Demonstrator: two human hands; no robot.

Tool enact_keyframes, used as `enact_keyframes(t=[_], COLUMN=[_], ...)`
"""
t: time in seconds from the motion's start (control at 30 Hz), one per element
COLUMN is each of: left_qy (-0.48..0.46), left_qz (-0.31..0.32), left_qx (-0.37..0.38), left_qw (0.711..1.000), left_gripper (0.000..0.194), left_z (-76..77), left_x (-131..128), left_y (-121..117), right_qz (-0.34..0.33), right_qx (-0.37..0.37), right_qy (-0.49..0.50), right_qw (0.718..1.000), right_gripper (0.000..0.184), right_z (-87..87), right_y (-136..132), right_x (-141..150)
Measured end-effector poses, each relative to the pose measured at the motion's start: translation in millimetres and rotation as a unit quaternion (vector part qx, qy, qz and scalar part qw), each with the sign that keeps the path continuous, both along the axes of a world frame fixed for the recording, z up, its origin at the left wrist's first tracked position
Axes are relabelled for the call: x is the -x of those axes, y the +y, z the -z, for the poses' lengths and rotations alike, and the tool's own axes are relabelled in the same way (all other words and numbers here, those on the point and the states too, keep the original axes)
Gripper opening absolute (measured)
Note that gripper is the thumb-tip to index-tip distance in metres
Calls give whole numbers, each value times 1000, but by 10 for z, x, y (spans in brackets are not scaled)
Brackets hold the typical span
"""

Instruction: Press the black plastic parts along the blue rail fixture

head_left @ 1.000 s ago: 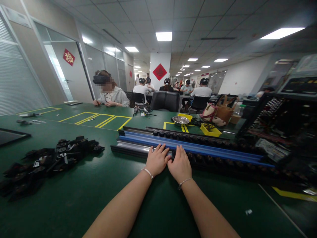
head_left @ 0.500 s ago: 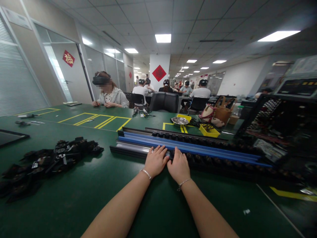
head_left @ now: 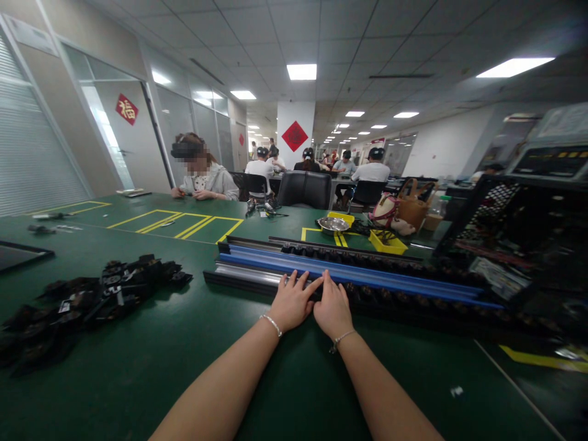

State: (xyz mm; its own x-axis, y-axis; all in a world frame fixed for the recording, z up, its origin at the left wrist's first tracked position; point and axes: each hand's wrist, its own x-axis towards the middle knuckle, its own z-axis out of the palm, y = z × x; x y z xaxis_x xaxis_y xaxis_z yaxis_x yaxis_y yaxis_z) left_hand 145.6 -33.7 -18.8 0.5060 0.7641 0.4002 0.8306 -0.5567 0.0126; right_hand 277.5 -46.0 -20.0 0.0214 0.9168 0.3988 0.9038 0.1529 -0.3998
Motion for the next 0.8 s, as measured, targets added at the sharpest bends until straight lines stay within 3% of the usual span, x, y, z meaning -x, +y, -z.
enact_keyframes(t=[0.57,0.8], left_qy=[26,35], left_qz=[-11,-4], left_qx=[-11,-27], left_qw=[1000,999], left_gripper=[79,64], left_z=[42,57], left_x=[-66,-59], left_y=[-39,-32], right_qz=[-39,-4], right_qx=[23,8], right_qy=[32,25], right_qw=[998,1000], right_gripper=[81,78], right_z=[25,-3], right_y=[54,19], right_x=[-90,-2])
